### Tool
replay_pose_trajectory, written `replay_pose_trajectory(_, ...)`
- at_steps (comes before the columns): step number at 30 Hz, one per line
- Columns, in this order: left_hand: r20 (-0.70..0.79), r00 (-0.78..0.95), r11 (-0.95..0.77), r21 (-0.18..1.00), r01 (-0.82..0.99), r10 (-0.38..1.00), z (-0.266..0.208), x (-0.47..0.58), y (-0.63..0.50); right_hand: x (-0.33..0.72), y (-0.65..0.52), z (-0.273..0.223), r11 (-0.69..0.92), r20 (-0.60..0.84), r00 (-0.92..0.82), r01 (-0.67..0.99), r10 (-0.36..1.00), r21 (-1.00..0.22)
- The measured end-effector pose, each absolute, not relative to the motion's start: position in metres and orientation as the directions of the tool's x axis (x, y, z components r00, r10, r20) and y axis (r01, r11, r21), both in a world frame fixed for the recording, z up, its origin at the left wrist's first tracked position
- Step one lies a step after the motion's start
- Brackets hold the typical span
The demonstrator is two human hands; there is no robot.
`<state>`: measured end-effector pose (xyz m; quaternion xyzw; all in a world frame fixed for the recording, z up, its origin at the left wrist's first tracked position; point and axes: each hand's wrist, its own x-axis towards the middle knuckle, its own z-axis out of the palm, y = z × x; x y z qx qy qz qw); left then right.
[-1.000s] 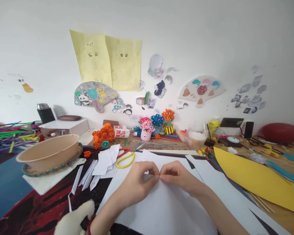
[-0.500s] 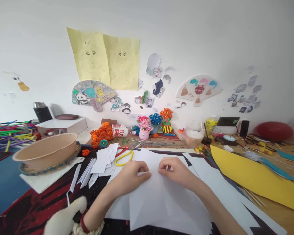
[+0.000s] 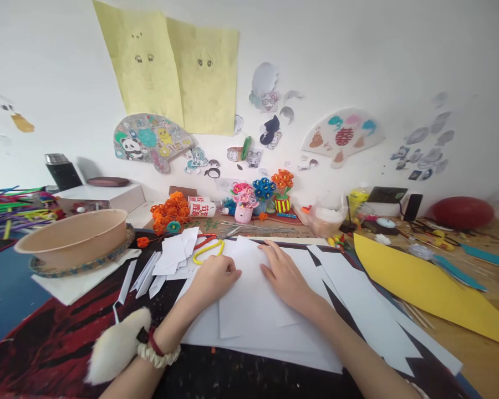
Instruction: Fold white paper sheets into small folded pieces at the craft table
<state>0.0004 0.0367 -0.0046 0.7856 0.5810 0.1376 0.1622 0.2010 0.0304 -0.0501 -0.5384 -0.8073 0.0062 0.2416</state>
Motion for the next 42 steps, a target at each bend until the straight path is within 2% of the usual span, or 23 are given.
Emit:
replay_pose_trajectory(4, -0.019, 0.307, -0.272, 0.412, 0.869, 0.951, -0.004, -0.003, 0.039, 0.202, 0.032, -0.054, 0.385, 0.343, -0.276, 0.871, 0.898, -0.306)
replay_pose_trajectory(10, -0.044, 0.376, -0.316, 0.458, 0.831, 0.926, -0.005, -0.008, 0.04, 0.202, 0.033, -0.053, 0.357, 0.308, -0.266, 0.886, 0.914, -0.295)
replay_pose_trajectory(20, -0.078, 0.421, -0.326, 0.513, 0.794, 0.904, 0.002, -0.012, 0.037, 0.203, 0.031, -0.054, 0.351, 0.311, -0.255, 0.884, 0.916, -0.309)
replay_pose_trajectory(23, -0.078, 0.379, -0.279, 0.546, 0.79, 0.922, 0.005, -0.014, 0.036, 0.203, 0.032, -0.054, 0.333, 0.33, -0.215, 0.871, 0.919, -0.361)
replay_pose_trajectory(26, -0.099, 0.377, -0.251, 0.589, 0.768, 0.921, 0.006, -0.016, 0.037, 0.204, 0.034, -0.054, 0.33, 0.383, -0.15, 0.823, 0.912, -0.463)
replay_pose_trajectory(30, 0.002, 0.327, -0.276, 0.545, 0.792, 0.945, 0.006, -0.016, 0.039, 0.204, 0.035, -0.051, 0.346, 0.46, -0.083, 0.777, 0.884, -0.526)
replay_pose_trajectory(35, 0.093, 0.247, -0.258, 0.518, 0.816, 0.965, 0.003, -0.013, 0.041, 0.202, 0.028, -0.05, 0.404, 0.371, -0.246, 0.801, 0.895, -0.442)
replay_pose_trajectory(39, 0.022, 0.265, -0.245, 0.459, 0.854, 0.964, 0.004, -0.014, 0.04, 0.202, 0.028, -0.054, 0.37, 0.293, -0.274, 0.858, 0.916, -0.355)
replay_pose_trajectory(42, -0.035, 0.269, -0.221, 0.474, 0.852, 0.962, 0.006, -0.016, 0.04, 0.203, 0.029, -0.056, 0.373, 0.3, -0.282, 0.873, 0.911, -0.314)
